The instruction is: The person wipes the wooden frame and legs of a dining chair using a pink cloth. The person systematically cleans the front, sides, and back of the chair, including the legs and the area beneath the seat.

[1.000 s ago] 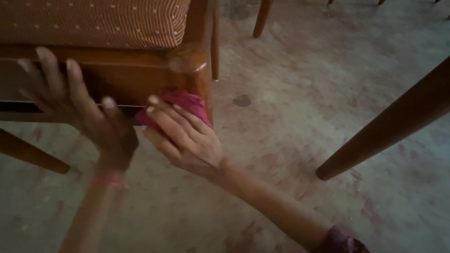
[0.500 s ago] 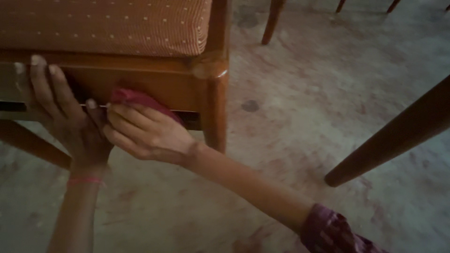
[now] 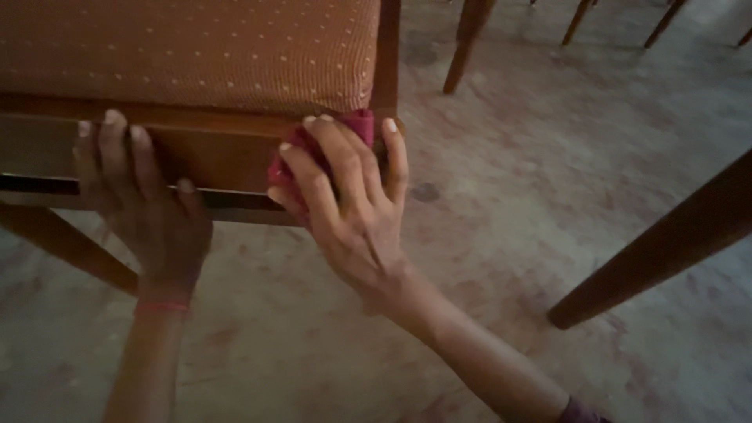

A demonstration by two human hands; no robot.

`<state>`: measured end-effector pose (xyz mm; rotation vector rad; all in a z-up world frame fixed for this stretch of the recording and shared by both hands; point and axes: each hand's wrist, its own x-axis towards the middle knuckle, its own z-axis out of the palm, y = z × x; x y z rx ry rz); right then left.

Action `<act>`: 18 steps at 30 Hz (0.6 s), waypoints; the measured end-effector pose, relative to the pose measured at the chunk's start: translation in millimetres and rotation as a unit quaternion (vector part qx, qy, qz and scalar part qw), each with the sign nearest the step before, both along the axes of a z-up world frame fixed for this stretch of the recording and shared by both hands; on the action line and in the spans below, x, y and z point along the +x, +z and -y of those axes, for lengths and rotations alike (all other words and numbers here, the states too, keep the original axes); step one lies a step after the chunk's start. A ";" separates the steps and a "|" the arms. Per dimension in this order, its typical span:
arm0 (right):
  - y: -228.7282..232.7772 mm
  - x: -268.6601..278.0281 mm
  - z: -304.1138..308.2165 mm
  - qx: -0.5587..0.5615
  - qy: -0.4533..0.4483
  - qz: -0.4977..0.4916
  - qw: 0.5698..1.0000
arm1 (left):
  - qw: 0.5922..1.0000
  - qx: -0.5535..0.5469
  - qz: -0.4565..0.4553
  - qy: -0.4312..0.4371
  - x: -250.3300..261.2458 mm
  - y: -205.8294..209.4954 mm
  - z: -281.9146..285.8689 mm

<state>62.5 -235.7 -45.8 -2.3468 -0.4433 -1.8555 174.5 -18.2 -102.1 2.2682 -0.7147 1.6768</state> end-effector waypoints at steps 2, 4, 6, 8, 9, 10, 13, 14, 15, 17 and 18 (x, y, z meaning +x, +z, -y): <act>4.1 0.7 -3.0 0.018 0.003 -0.011 1.000 | 1.000 -0.006 -0.004 0.005 -0.5 -0.6 1.4; 8.1 6.7 -6.9 0.020 0.013 -0.019 1.000 | 1.000 -0.002 -0.005 0.018 -1.5 -1.0 1.6; 12.6 15.1 -11.0 0.006 0.029 -0.017 0.999 | 1.000 -0.023 -0.002 0.005 -1.0 -1.4 5.1; 16.9 25.2 -19.0 -0.006 0.039 -0.015 0.999 | 0.999 -0.037 -0.003 -0.003 -1.6 -1.6 7.2; 18.8 31.0 -26.0 -0.011 0.041 -0.015 0.999 | 0.999 -0.041 -0.006 -0.003 -2.4 -1.5 7.6; 20.0 36.8 -34.1 -0.015 0.043 -0.015 0.999 | 0.999 -0.045 -0.008 -0.004 -3.3 -1.3 7.0; 23.8 54.8 -59.0 -0.035 0.053 -0.026 0.998 | 0.999 -0.051 -0.009 -0.008 -2.6 3.9 5.1; 25.5 60.6 -67.4 -0.046 0.057 -0.025 0.997 | 0.999 -0.046 -0.006 -0.005 -0.9 7.7 3.1; 27.5 65.8 -75.4 -0.057 0.061 -0.024 0.996 | 0.999 -0.042 -0.002 -0.003 2.3 12.9 0.1; 29.9 70.1 -81.0 -0.066 0.070 -0.028 0.995 | 1.000 -0.025 0.005 0.014 5.8 19.0 -5.2; 31.6 70.6 -82.4 -0.064 0.075 -0.033 0.995 | 1.000 -0.011 0.007 0.028 7.2 21.4 -9.4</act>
